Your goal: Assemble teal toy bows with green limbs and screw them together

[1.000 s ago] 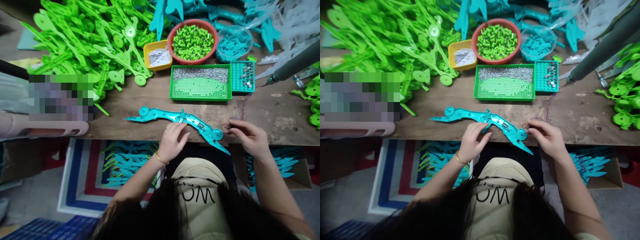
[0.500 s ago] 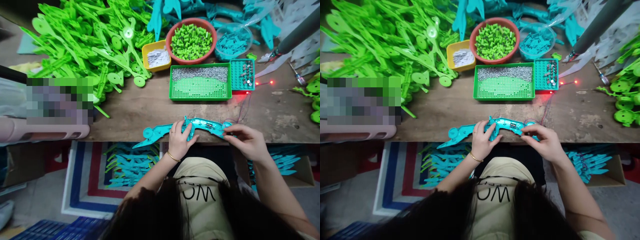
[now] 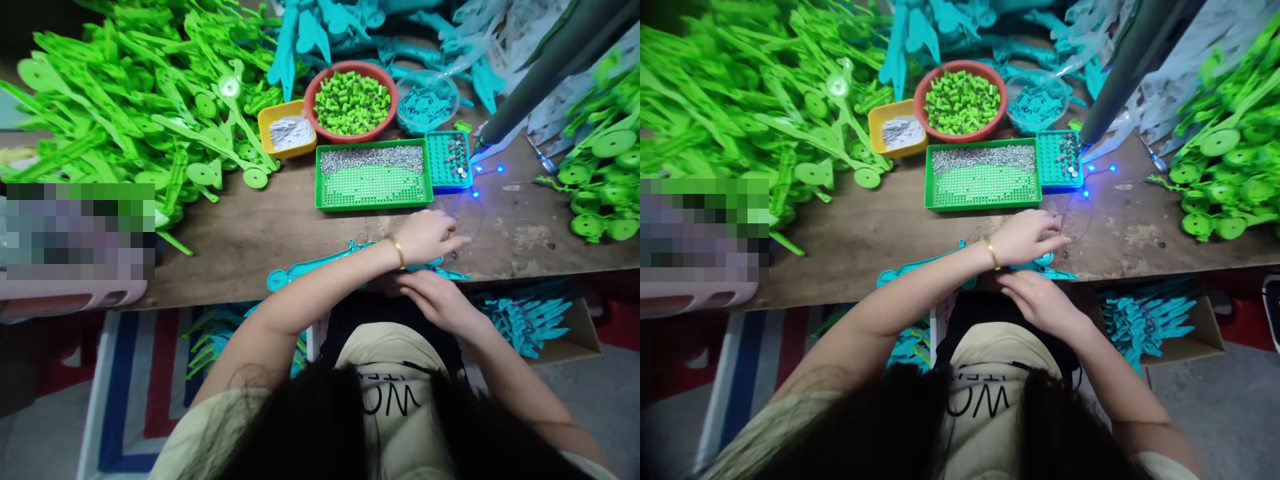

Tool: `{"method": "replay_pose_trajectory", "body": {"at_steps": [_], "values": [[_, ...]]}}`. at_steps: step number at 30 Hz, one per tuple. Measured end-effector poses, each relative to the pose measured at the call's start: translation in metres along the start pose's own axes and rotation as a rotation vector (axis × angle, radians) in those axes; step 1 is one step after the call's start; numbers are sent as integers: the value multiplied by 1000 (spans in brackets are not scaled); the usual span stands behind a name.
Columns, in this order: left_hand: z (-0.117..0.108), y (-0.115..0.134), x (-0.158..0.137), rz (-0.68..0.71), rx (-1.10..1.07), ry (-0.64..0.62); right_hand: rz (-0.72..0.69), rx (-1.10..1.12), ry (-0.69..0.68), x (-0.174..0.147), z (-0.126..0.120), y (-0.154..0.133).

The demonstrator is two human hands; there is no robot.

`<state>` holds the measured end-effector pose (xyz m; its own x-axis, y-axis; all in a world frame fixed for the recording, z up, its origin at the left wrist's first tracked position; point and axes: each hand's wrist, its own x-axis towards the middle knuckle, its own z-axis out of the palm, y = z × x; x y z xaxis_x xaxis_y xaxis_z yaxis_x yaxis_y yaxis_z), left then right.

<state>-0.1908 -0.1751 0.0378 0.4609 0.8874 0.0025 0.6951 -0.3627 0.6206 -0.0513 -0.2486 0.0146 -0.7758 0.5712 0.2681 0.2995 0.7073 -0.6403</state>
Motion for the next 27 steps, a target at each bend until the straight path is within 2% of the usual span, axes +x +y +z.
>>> {"method": "replay_pose_trajectory", "body": {"at_steps": [4,8,12,16,18,21,24,27], "values": [[27,21,47,-49,219,-68,8,-16,0,-1,7,-3],[47,28,60,-123,255,-93,57,-21,-1,-3,11,-4],[50,27,64,-151,206,-156,92,-71,-11,-6,13,-1],[36,26,61,-111,71,-133,104,-124,-20,-12,11,0],[19,26,50,-70,-228,-32,104,-136,-13,-14,8,-1],[-19,27,16,43,-836,162,106,-159,1,-16,6,-5],[-60,23,-29,43,-1037,409,97,-193,20,-17,4,-8],[-84,4,-67,-49,-1094,712,88,-224,13,-19,-6,-3]]}}
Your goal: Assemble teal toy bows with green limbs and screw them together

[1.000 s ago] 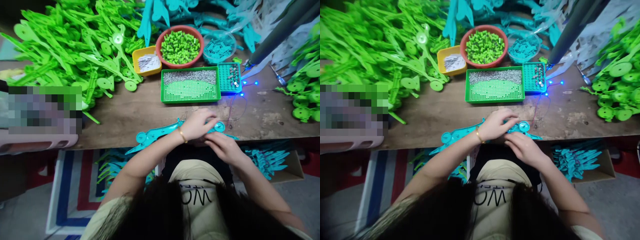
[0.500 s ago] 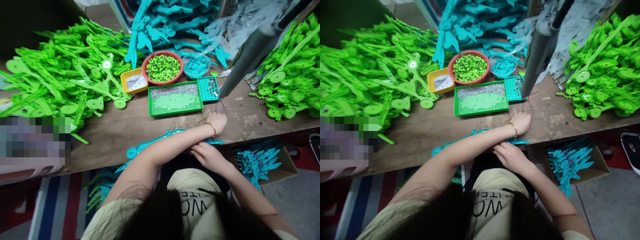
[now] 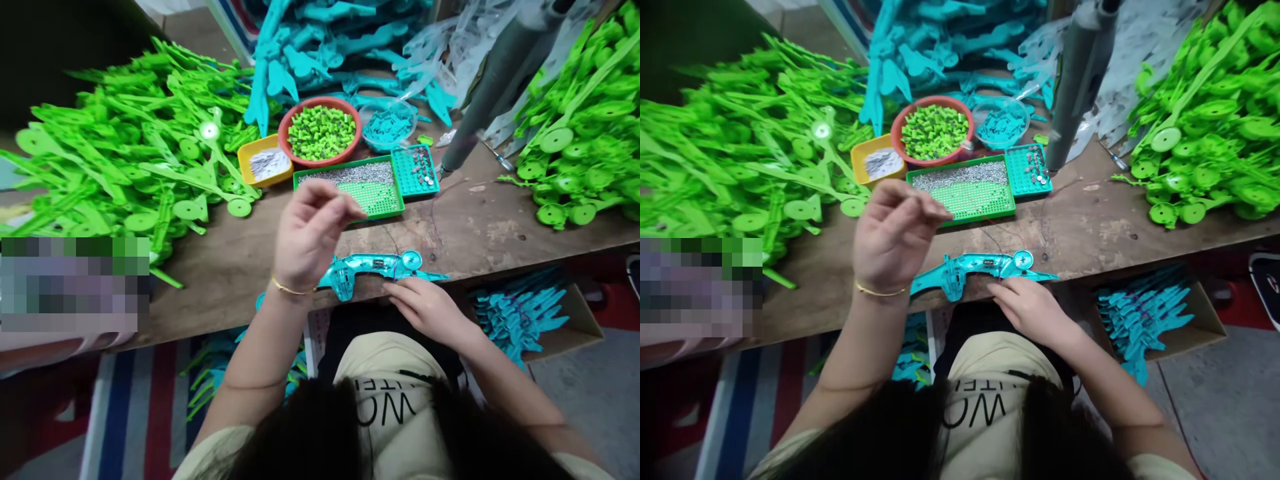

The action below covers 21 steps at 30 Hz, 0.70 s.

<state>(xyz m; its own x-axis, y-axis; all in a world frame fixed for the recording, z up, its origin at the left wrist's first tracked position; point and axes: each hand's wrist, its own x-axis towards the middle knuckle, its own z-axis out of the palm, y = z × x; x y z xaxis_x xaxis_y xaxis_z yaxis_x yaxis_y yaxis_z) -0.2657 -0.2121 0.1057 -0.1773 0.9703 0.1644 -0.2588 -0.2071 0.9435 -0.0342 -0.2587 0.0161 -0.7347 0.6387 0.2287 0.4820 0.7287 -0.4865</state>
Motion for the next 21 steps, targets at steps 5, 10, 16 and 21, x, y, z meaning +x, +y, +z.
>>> {"method": "replay_pose_trajectory", "body": {"at_steps": [5,10,16,21], "values": [[-45,-26,-21,-41,-22,242,174,-184,77,10,-30,24],[-39,-60,-51,-136,-30,276,253,111,355,59,-41,13],[-20,-71,-76,-121,173,168,376,662,168,122,-14,-3],[-15,-73,-82,21,432,90,433,927,259,140,-19,-3]]}}
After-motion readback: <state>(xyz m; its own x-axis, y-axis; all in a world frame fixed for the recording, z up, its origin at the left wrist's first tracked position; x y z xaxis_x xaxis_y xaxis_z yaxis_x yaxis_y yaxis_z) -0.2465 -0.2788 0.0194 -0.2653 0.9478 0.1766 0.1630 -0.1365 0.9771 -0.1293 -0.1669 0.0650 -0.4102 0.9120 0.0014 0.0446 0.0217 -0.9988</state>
